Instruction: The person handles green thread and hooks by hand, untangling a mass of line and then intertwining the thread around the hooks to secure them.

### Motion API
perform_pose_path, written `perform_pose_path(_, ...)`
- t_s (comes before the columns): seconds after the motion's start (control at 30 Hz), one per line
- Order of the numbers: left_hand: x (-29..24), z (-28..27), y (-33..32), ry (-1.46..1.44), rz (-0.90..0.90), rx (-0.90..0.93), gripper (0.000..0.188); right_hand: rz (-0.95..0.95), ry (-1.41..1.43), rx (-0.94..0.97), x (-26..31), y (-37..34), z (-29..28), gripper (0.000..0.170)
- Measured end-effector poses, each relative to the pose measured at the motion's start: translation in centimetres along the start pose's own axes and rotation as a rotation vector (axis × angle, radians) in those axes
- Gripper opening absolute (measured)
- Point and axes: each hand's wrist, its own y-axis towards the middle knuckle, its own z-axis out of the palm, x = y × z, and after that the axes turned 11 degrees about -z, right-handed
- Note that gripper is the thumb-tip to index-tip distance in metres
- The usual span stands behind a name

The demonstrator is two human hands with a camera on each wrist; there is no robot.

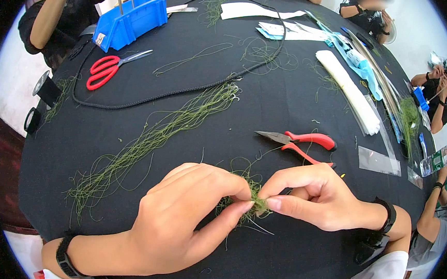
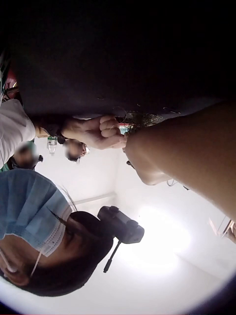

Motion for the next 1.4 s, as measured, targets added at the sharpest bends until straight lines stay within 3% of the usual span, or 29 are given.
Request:
perform_pose_path(0.27,-0.4,0.3,0.0,-0.075,-0.042,-0.032,0.019,0.052,0.232,-0.089,-0.3,0.2,0.1,0.016)
perform_pose_path(0.57,0.1,0.1,-0.1,-0.078,-0.025,0.009,0.019,0.081,0.282,-0.062,0.0,0.3,-0.1,0.018)
perform_pose_path(0.77,0.0,-0.1,-0.1,-0.073,-0.045,0.011,0.019,0.003,0.354,-0.002,-1.0,0.0,-0.5,0.020)
perform_pose_path(0.9,-0.1,0.0,-0.1,-0.065,-0.042,0.001,0.018,-0.036,0.332,-0.005,-0.9,0.2,-0.2,0.019)
perform_pose_path(1.03,-0.3,-0.1,0.0,-0.021,-0.052,-0.001,0.017,0.128,0.104,-0.091,1.2,0.3,0.5,0.014)
perform_pose_path(1.13,-0.4,-0.5,0.1,-0.029,-0.063,0.026,0.015,0.141,0.075,-0.107,2.0,0.5,0.9,0.013)
perform_pose_path(1.23,-0.3,-0.5,0.1,-0.138,-0.102,0.046,0.010,-0.017,-0.041,0.018,1.0,-0.2,-0.3,0.012)
perform_pose_path(1.27,-0.2,-0.5,0.0,-0.221,-0.171,0.081,0.008,0.016,-0.039,0.027,1.3,-0.1,-0.8,0.012)
perform_pose_path(1.4,0.0,-0.4,-0.5,-0.472,-0.436,0.194,0.006,0.013,0.241,-0.012,1.4,0.0,-1.2,0.012)
